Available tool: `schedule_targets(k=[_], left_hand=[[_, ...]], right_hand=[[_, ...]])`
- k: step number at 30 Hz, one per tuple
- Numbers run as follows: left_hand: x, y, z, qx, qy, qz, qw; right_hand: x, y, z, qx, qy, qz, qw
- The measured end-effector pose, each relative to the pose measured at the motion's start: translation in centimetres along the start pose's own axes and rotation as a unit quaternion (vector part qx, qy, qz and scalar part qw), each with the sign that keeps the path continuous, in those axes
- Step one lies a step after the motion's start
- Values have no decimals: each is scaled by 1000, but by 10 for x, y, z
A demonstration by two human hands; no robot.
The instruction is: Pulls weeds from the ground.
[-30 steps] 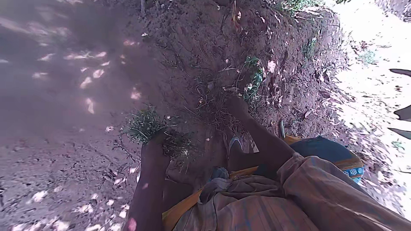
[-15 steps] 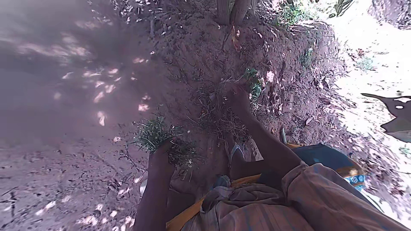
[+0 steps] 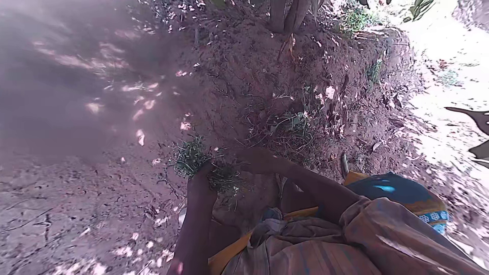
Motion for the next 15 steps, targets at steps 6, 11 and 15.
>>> schedule_targets(k=[6,11,15], left_hand=[[-3,1,1,13,-3,8,1000],[8,6,7,31,-19,-1,999],[13,4,9,23,-17,-5,1000]], right_hand=[[-60,63,28,213,300,-87,926],[-39,116,44,302,303,-157,890],[-51,87,46,171,447,-98,873]])
Point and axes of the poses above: each hand's wrist, its own z-axis away from the middle knuckle, its own x-axis out of the palm, y = z × x, the point moved 1 cm from there along -z, towards the middle knuckle, and after that the axes turned 15 degrees about -y, right-handed, at the moved point
